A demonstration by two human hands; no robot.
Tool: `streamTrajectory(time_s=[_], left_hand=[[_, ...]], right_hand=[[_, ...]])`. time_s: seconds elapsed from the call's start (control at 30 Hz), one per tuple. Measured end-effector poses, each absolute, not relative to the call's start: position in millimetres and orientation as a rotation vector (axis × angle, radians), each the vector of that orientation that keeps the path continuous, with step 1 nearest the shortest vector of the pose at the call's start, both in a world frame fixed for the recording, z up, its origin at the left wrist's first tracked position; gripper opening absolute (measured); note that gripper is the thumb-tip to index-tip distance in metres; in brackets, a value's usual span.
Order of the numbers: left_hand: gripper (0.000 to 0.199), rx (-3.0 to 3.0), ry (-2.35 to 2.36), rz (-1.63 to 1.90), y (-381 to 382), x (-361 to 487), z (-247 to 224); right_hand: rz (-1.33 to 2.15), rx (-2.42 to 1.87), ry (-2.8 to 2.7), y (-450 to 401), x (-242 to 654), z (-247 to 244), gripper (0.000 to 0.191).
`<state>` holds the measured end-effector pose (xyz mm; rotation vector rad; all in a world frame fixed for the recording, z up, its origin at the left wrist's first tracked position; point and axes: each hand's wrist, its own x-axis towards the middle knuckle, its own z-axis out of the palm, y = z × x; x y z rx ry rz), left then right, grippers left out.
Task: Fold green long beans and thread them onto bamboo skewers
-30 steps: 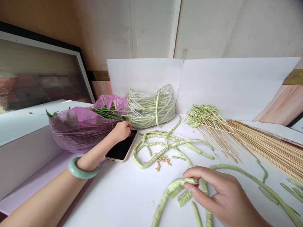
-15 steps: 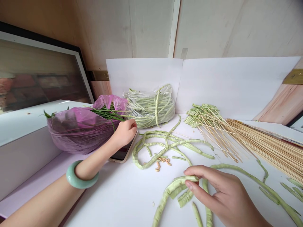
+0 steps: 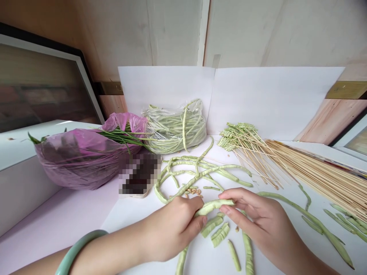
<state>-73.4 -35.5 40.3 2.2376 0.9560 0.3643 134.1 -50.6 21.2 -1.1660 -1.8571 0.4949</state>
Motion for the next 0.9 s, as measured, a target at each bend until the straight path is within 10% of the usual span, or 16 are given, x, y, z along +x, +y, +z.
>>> streamTrajectory(time_s=[0.9], left_hand=[[0.040, 2.447, 0.219, 0.488, -35.9, -75.3, 23.1]], right_hand=[[0.457, -0.829, -2.490, -69.0, 129.9, 47.0, 0.047]])
